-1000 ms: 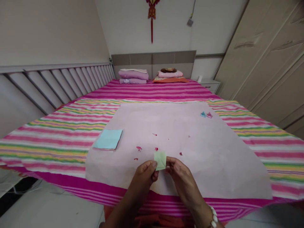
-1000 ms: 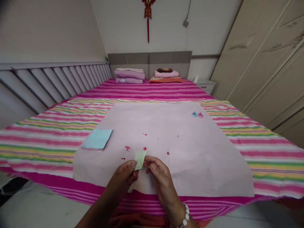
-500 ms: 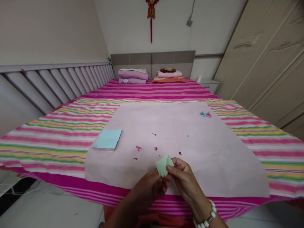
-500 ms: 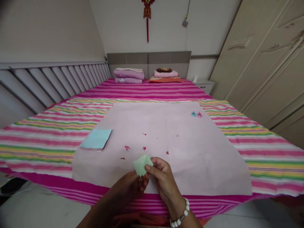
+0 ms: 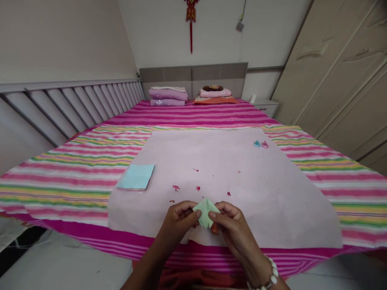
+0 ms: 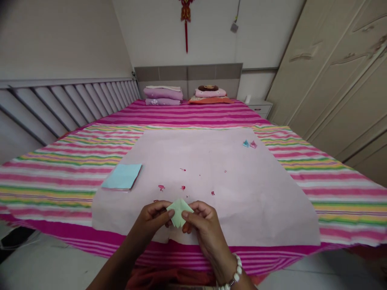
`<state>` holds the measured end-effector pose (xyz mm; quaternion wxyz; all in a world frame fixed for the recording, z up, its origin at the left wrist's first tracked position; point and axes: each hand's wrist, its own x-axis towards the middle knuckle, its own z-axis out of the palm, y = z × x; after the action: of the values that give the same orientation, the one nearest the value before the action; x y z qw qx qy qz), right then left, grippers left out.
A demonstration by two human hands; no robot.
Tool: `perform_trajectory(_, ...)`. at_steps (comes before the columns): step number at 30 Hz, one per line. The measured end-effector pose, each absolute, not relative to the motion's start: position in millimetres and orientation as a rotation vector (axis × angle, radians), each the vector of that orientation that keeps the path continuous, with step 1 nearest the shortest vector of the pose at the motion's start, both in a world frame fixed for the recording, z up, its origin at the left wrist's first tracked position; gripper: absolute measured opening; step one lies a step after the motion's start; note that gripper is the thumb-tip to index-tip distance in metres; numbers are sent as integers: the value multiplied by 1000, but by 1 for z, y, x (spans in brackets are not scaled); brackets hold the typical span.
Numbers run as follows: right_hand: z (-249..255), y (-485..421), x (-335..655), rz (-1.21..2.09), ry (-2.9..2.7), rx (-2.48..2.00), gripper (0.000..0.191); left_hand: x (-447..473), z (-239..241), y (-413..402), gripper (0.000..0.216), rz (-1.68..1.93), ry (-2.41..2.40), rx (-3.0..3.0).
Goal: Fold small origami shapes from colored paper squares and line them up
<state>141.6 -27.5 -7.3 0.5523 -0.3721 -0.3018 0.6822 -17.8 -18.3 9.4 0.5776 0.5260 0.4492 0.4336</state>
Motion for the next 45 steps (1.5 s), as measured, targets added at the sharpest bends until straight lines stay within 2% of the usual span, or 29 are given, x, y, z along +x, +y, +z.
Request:
perform_trajectory(19, -4, -33, 144, 1560, -730, -728, 4, -19, 4, -19, 11, 1117, 945, 1254)
perform_trajectory(21, -5, -34, 144, 1558, -775, -706, 8, -18, 6, -20, 10, 1129, 998, 1328)
perform_trajectory(25, -7, -33, 143, 1526, -823, -773, 27, -15, 8, -23, 9, 1207, 1027, 1447)
perform_trajectory(27, -8, -32, 142, 1519, -848, -833, 27, -15, 8, -25, 9, 1238, 1030, 1469)
perform_trajectory(29, -8, -32, 142, 1509, -883, -878, 22, -14, 8, -27, 8, 1241, 1066, 1431)
perform_trajectory(33, -6, -33, 143, 1463, -977, -917, 18, -14, 8, -28, 30, 1187, 1100, 1265)
perform_trajectory(38, -4, -35, 145, 1430, -1042, -930, 18, -9, 7, -29, 14, 1124, 1018, 1201)
perform_trajectory(45, -7, -35, 142, 1373, -1064, -931, 16, 4, 1, -31, 19, 1170, 923, 859)
